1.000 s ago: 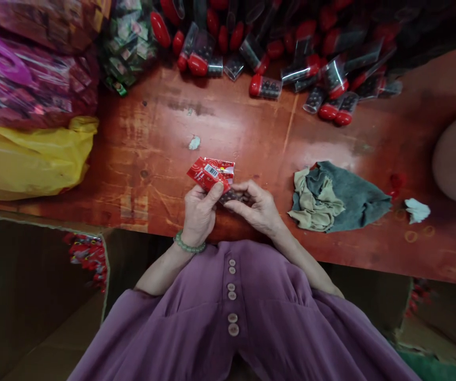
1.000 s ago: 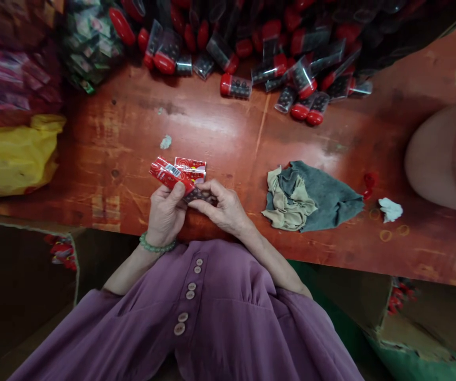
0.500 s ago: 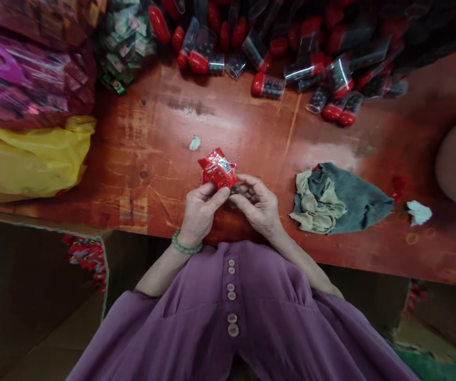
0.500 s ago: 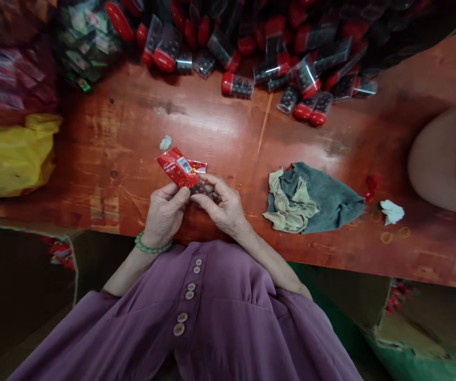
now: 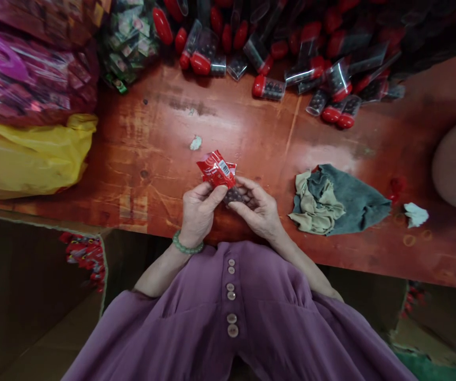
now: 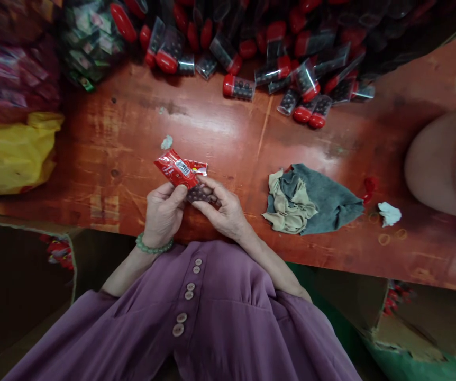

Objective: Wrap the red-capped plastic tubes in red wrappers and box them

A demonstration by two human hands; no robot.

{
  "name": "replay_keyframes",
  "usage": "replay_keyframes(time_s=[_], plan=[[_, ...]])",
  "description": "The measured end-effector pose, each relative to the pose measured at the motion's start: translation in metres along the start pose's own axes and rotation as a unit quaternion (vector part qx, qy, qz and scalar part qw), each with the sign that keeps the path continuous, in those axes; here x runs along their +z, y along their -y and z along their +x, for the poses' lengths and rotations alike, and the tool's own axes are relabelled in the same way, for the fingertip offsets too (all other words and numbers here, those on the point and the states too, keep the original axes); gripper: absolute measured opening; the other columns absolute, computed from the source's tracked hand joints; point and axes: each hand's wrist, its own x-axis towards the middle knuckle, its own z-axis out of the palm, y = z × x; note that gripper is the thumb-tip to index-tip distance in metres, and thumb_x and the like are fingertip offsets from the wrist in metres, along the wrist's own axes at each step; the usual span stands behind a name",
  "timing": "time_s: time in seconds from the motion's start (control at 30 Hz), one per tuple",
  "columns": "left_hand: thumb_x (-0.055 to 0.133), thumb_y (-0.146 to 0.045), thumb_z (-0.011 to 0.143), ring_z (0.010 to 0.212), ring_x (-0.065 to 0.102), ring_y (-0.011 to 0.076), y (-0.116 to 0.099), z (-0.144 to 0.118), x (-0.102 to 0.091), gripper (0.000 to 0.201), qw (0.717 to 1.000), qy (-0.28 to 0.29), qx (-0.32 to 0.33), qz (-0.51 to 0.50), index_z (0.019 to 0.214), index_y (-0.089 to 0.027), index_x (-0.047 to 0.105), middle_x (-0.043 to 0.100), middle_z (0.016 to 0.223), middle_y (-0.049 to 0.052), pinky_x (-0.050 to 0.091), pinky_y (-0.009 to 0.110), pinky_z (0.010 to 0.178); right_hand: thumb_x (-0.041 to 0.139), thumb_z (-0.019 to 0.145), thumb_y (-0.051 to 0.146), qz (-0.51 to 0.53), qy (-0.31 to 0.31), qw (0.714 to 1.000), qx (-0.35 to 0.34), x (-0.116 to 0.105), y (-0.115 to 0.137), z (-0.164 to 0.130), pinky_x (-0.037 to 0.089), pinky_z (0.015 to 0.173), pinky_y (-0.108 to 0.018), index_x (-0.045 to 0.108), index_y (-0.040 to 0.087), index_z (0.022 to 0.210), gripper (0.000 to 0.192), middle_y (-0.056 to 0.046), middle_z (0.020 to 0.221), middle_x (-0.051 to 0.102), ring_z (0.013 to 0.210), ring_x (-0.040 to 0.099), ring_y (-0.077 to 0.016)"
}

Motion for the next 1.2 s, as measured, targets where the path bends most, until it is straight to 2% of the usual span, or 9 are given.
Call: replay_keyframes(time_s=[0.13,0.27,0.37,0.6,0.77,0.97,1.1,1.2], plan=[[0.085,-0.045,0.066,0.080,0.069,0.0162,-0.001,-0.003,0.000,0.033,1.000,0.014,-0.005,-0.009,0.085,-0.020,0.075,0.076,0.083,0.002,0.053,0.030,0.082,0.067,0.088,0.041,0.006,0.013,1.000,0.002,-0.001,-0.001,-0.002,0.059,0.090,-0.036,0.054,0.024,0.134,0.051,-0.005,0.106,0.069,0.093,0.068,-0.0168],[0.087,-0.049,0.061,0.088,0.071,0.0192,-0.006,-0.004,0.003,0.040,0.999,0.009,0.017,-0.046,0.086,-0.020,0.075,0.077,0.086,0.003,0.053,0.033,0.089,0.068,0.087,0.041,-0.021,0.028,0.999,-0.022,-0.002,-0.001,-0.002,0.056,0.098,-0.040,0.058,0.026,0.133,0.049,-0.007,0.125,0.067,0.108,0.067,-0.0200],[0.087,-0.048,0.062,0.087,0.072,0.0201,-0.004,-0.006,0.005,0.038,0.998,0.008,0.009,-0.056,0.083,-0.018,0.075,0.077,0.084,0.004,0.054,0.036,0.091,0.072,0.085,0.038,-0.020,0.022,0.998,-0.050,-0.002,-0.002,-0.003,0.052,0.104,-0.040,0.063,0.029,0.128,0.045,-0.004,0.131,0.066,0.117,0.065,-0.0206],[0.085,-0.048,0.066,0.084,0.073,0.0185,0.007,-0.014,0.008,0.035,0.998,0.012,0.008,-0.061,0.083,-0.019,0.077,0.078,0.085,0.004,0.056,0.034,0.086,0.078,0.080,0.037,0.000,-0.039,0.997,-0.073,0.002,-0.011,-0.007,0.058,0.090,-0.033,0.069,0.028,0.112,0.035,-0.001,0.111,0.074,0.095,0.072,-0.0161],[0.084,-0.047,0.066,0.071,0.069,0.0124,0.014,-0.020,0.004,0.033,0.999,0.011,-0.014,-0.041,0.080,-0.018,0.077,0.077,0.080,0.002,0.055,0.026,0.075,0.082,0.075,0.036,-0.026,-0.091,0.987,-0.133,0.005,-0.018,-0.005,0.058,0.069,-0.025,0.071,0.026,0.095,0.025,0.002,0.092,0.076,0.072,0.070,-0.0116],[0.080,-0.046,0.073,0.072,0.067,0.0135,0.018,-0.028,-0.002,0.030,0.999,0.038,-0.010,0.010,0.081,-0.017,0.078,0.076,0.081,0.003,0.054,0.027,0.075,0.079,0.077,0.044,-0.137,-0.127,0.957,-0.224,-0.001,-0.014,-0.004,0.052,0.051,-0.023,0.068,0.023,0.085,0.025,0.003,0.068,0.071,0.052,0.064,-0.0111],[0.078,-0.043,0.075,0.074,0.066,0.0126,0.017,-0.034,-0.003,0.027,0.998,0.061,-0.017,0.021,0.082,-0.017,0.077,0.075,0.080,0.002,0.053,0.026,0.077,0.078,0.079,0.038,-0.220,-0.139,0.912,-0.319,-0.006,-0.015,-0.005,0.048,0.048,-0.024,0.066,0.023,0.081,0.020,0.003,0.063,0.070,0.047,0.060,-0.0110],[0.077,-0.043,0.076,0.073,0.066,0.0121,0.014,-0.039,-0.004,0.027,0.997,0.067,-0.024,0.021,0.081,-0.016,0.077,0.075,0.080,0.003,0.054,0.025,0.077,0.074,0.082,0.043,-0.259,-0.138,0.883,-0.365,-0.006,-0.017,-0.004,0.045,0.046,-0.025,0.063,0.023,0.079,0.024,0.003,0.059,0.067,0.044,0.057,-0.0114]])
